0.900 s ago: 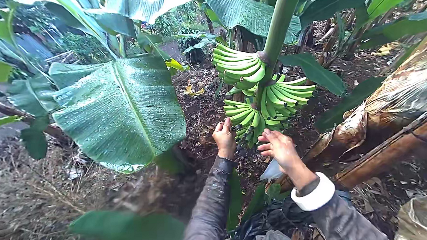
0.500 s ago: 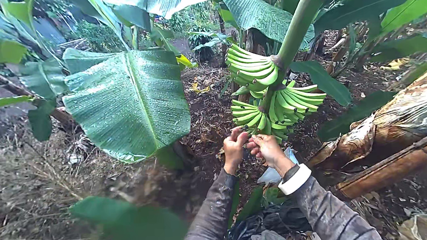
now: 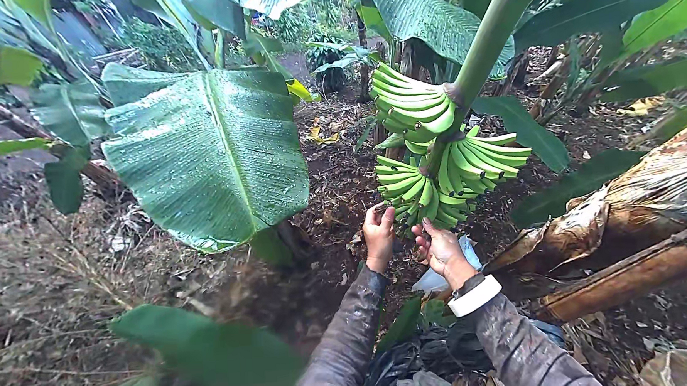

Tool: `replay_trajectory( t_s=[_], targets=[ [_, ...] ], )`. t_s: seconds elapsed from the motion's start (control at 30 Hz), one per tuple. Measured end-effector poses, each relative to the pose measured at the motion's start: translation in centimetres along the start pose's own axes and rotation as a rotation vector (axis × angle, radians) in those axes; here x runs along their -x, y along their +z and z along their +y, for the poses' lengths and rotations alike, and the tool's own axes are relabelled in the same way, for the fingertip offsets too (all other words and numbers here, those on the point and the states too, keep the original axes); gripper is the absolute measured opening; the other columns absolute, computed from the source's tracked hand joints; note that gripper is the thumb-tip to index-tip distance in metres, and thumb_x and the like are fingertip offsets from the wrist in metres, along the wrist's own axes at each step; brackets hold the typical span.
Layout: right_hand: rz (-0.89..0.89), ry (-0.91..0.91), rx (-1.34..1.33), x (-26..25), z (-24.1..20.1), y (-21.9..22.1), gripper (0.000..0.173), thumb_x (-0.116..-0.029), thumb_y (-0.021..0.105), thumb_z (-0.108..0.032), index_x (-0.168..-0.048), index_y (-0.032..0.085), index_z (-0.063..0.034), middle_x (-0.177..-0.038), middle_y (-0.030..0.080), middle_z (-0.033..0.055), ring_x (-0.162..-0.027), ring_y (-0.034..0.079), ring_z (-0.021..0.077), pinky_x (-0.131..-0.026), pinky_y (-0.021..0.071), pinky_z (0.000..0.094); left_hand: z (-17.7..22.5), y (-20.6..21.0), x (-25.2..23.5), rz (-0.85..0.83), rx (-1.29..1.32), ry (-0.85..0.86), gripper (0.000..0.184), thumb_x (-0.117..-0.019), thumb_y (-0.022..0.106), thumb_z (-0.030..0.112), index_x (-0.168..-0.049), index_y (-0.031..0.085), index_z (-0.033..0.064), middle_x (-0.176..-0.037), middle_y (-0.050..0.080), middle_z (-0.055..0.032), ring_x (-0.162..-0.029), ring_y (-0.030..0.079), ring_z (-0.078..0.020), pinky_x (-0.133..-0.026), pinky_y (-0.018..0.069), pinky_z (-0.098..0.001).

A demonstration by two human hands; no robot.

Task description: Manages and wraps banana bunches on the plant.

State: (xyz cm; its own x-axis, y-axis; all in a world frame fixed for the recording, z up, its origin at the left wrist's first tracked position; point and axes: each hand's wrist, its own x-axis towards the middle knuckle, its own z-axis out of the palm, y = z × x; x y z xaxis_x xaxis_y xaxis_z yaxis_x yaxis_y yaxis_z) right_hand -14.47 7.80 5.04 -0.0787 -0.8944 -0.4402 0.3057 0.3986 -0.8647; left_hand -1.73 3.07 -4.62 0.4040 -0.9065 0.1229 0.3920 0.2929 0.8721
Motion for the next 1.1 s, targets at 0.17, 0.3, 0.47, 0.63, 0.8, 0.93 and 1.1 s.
replay_trajectory(
  t_s=[0.17, 0.3, 0.47, 0.63, 0.8, 0.93, 1.1],
  targets=[
    [-0.092, -0.213, 0.429, -0.5, 1.9, -1.0, 0.026, -0.1083, 0.053, -0.019, -0.112, 0.066, 0.0036, -0.081, 0.071, 0.0076, -0.062, 0.065, 0.0120, -0.059, 0.0564, 0.0263, 0.9, -0.2, -1.2, -0.018, 0.337, -0.172, 0.011, -0.1029, 0.063, 0.022, -0.104, 0.065, 0.0105, -0.080, 0.060, -0.0044, -0.048, 0.042, -0.0074, -0.043, 0.0386, -0.0215],
    [-0.254, -0.201, 0.445, 0.4, 2.5, 0.1, 0.026, -0.1084, 0.051, -0.015, -0.119, 0.065, 0.0046, -0.083, 0.072, 0.0072, -0.061, 0.064, 0.0110, -0.057, 0.0555, 0.0255, 0.4, -2.7, -2.1, 0.026, 0.358, -0.179, 0.012, -0.1038, 0.061, 0.018, -0.106, 0.065, 0.0068, -0.077, 0.059, -0.0058, -0.048, 0.042, -0.0083, -0.043, 0.0393, -0.0225],
    [-0.176, 0.013, -0.043, -0.4, 1.4, 3.7, 0.038, -0.1109, 0.043, -0.035, -0.124, 0.058, -0.0034, -0.101, 0.070, 0.0104, -0.073, 0.066, 0.0163, -0.062, 0.0548, 0.0287, 1.7, -1.1, -4.4, 0.039, 0.105, -0.195, 0.032, -0.0953, 0.074, 0.037, -0.117, 0.066, 0.0141, -0.086, 0.063, -0.0025, -0.054, 0.047, -0.0085, -0.048, 0.0438, -0.0256],
    [-0.077, -0.014, 0.023, -1.0, 1.1, 5.2, 0.019, -0.1066, 0.055, -0.018, -0.112, 0.060, -0.0006, -0.084, 0.063, 0.0058, -0.061, 0.057, 0.0090, -0.054, 0.0494, 0.0209, 2.1, -0.4, -5.0, 0.156, 0.229, -0.172, 0.019, -0.0952, 0.075, 0.020, -0.091, 0.059, 0.0116, -0.071, 0.055, -0.0020, -0.047, 0.040, -0.0087, -0.043, 0.0375, -0.0243],
    [-0.176, -0.143, 0.442, 0.1, 2.9, 2.5, 0.020, -0.1066, 0.056, -0.014, -0.109, 0.065, 0.0037, -0.078, 0.068, 0.0062, -0.059, 0.062, 0.0100, -0.054, 0.0533, 0.0231, 1.1, -1.6, -5.7, 0.049, 0.212, -0.240, 0.024, -0.0969, 0.071, 0.039, -0.102, 0.063, 0.0164, -0.072, 0.054, 0.0029, -0.048, 0.039, -0.0060, -0.044, 0.0373, -0.0219],
    [-0.153, -0.105, 0.203, 1.5, 3.6, 1.0, 0.023, -0.1063, 0.052, -0.009, -0.125, 0.059, 0.0025, -0.086, 0.067, 0.0100, -0.064, 0.064, 0.0154, -0.056, 0.0550, 0.0277, 1.4, -1.6, -7.1, -0.012, 0.021, -0.261, 0.027, -0.0934, 0.072, 0.050, -0.108, 0.067, 0.0270, -0.072, 0.052, 0.0047, -0.046, 0.034, -0.0056, -0.042, 0.0332, -0.0225],
    [0.061, -0.039, -0.025, 0.6, 0.8, 0.7, 0.039, -0.1078, 0.050, -0.041, -0.114, 0.062, -0.0043, -0.086, 0.066, 0.0069, -0.063, 0.062, 0.0144, -0.055, 0.0539, 0.0277, 1.5, -2.2, -10.1, -0.064, 0.255, -0.428, 0.012, -0.1003, 0.066, 0.030, -0.106, 0.063, 0.0198, -0.069, 0.049, 0.0061, -0.045, 0.036, -0.0018, -0.041, 0.0324, -0.0162]
  ],
)
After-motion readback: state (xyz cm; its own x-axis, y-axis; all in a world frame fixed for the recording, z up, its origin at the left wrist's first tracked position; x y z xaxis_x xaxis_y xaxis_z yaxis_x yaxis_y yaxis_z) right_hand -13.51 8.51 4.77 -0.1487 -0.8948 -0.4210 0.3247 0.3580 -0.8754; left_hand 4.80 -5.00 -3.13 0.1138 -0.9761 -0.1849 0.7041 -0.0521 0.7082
